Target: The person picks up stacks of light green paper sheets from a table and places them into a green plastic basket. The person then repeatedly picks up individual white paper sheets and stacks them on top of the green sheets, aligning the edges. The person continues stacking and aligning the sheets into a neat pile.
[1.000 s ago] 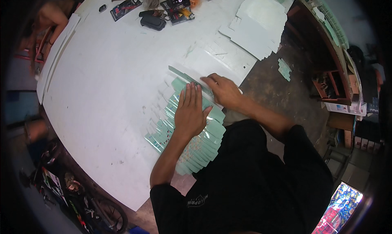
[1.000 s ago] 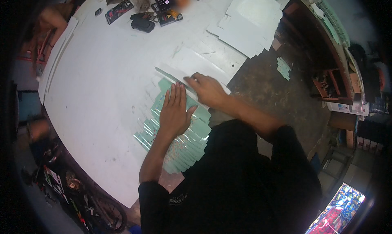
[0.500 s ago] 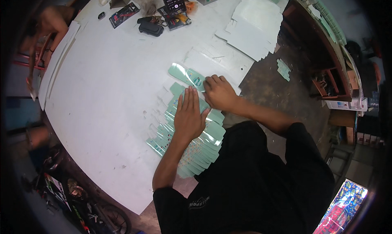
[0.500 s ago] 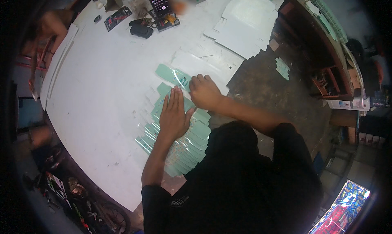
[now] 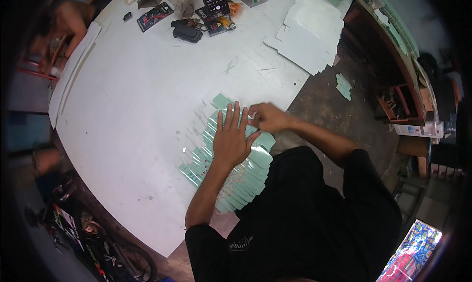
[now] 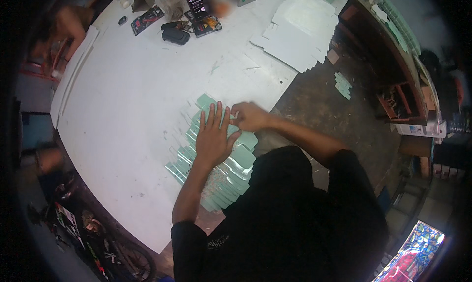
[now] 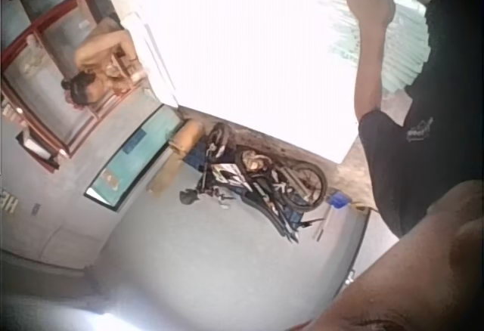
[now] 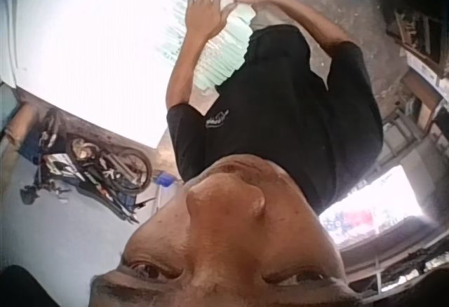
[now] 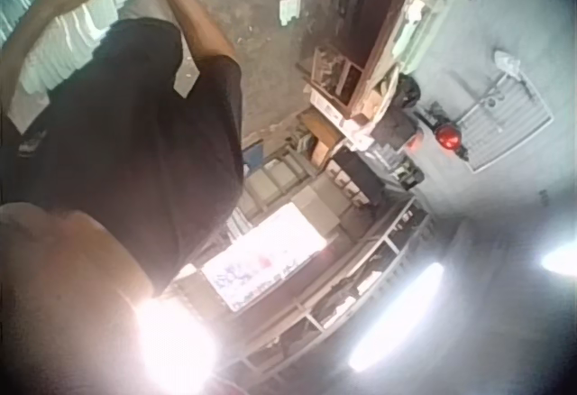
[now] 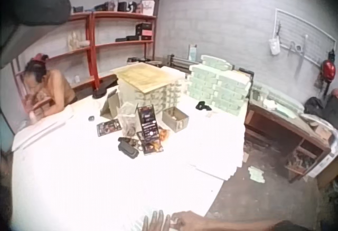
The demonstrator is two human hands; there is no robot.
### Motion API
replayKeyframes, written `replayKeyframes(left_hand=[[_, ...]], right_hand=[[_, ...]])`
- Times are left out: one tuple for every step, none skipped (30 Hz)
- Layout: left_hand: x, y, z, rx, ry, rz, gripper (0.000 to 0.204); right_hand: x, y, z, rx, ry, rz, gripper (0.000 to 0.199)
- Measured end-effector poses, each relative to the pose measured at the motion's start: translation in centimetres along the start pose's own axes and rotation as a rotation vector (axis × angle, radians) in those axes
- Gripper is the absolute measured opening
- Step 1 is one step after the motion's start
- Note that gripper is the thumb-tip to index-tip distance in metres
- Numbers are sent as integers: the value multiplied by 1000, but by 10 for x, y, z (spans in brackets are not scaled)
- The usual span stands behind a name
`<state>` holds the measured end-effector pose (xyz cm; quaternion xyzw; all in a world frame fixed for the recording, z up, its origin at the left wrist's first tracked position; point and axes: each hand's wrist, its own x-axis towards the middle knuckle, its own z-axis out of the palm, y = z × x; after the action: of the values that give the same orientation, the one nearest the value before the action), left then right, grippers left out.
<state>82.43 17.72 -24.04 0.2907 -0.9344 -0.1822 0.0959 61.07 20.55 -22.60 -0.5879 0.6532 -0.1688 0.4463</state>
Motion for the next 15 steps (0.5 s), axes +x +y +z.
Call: replayKeyframes(left_hand=[[-3, -3, 4, -7, 13, -19, 77], [-3, -4, 6, -20, 25, -19, 76], [-5, -3, 10, -1, 68, -28, 70], [-1, 5, 6, 33, -19, -39, 70], [-1, 10, -5, 87, -105, -86, 69], [0, 15, -13, 130, -190, -119, 69], [2, 19, -19, 127, -209, -110, 69], [4, 18, -24, 130, -228, -117, 69], [5, 16, -25, 132, -246, -123, 69], [3, 12, -18, 112, -149, -98, 71], [-4, 5, -4, 91, -68, -66, 73], [-5, 2, 3, 69, 22, -17, 74], [-8, -1, 3, 52, -1, -36, 76], [-7, -1, 4, 27, -18, -50, 78], [-7, -1, 4, 3, -35, -63, 80]], right_hand=[[3, -10, -24, -131, -39, -53, 30], [8, 20, -40, -189, 281, -4, 23], [11, 21, -63, -190, 574, 156, 27], [16, 88, -90, -659, 1011, -214, 50], [16, 98, -104, -813, 990, -203, 57], [9, 106, -122, -980, 976, -188, 66], [3, 118, -121, -777, 839, -125, 67], [3, 102, -118, -568, 693, -76, 69], [-4, 84, -98, -282, 565, 100, 68], [-5, 61, -73, -168, 628, -146, 58], [-8, 37, -51, -112, 563, -166, 49], [1, 51, -30, -255, 666, -502, 40], [4, 33, -23, -457, 669, -476, 41], [1, 17, -22, -669, 669, -441, 43], [4, 16, -20, -701, 645, -415, 42]])
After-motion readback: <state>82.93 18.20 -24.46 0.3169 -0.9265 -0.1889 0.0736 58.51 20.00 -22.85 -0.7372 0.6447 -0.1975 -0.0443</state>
